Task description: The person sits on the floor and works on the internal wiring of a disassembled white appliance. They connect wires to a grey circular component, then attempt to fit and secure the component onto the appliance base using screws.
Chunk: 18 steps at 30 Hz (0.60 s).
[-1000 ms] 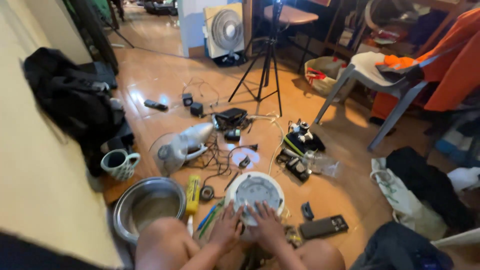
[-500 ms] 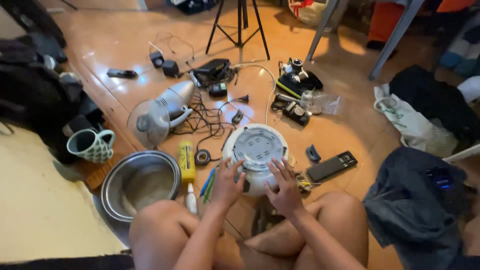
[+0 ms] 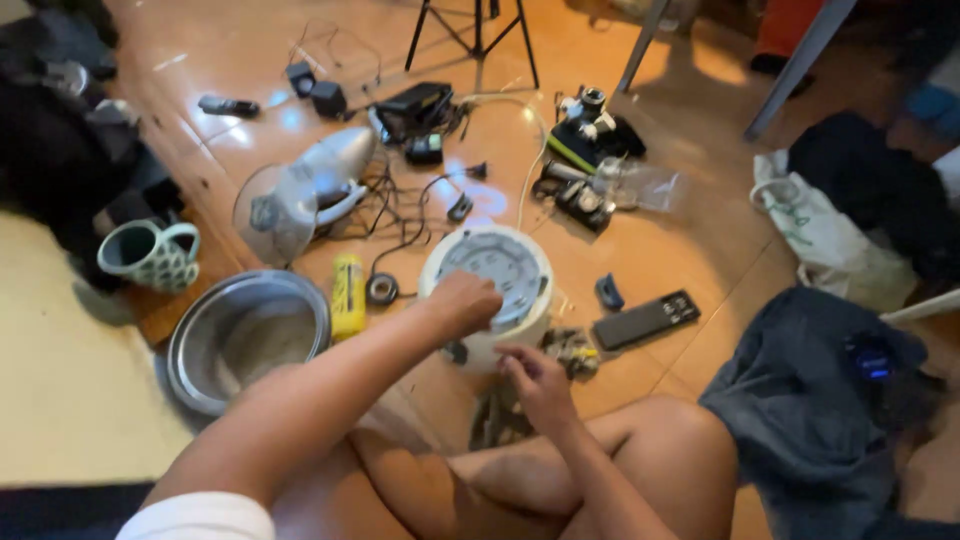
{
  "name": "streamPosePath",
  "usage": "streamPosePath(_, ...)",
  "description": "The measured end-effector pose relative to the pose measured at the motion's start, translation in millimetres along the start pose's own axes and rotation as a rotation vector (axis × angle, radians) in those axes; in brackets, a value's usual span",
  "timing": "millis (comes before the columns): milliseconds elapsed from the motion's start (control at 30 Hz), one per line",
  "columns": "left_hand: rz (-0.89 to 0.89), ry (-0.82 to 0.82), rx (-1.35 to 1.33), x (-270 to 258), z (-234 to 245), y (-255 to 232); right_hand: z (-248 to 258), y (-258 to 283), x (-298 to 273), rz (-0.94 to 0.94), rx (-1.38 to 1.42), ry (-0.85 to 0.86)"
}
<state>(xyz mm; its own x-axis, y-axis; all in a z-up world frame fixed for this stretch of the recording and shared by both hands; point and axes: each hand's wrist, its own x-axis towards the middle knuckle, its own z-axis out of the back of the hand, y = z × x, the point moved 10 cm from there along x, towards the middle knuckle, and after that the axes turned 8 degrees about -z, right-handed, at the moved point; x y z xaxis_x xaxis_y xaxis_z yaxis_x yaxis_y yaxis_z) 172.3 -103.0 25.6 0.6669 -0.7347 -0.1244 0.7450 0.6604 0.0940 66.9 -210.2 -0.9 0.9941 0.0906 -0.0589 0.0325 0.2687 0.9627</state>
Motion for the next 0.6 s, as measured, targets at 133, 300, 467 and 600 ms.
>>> streamPosePath(133,-0.03,0.178,0.016,5,0,3,-6,8,4,-0.109,0.09,0.084)
streamPosePath(300,0.052,0.227,-0.023,5,0,-1,12,5,-10,-0.124,0.087,0.082)
streamPosePath(467,0.042,-0.116,-0.21,-29,2,14,38,-24,-9,-0.141,0.151,-0.03)
streamPosePath(600,0.005,-0.504,-0.167,-56,23,6,48,-26,5,-0.135,0.064,-0.135)
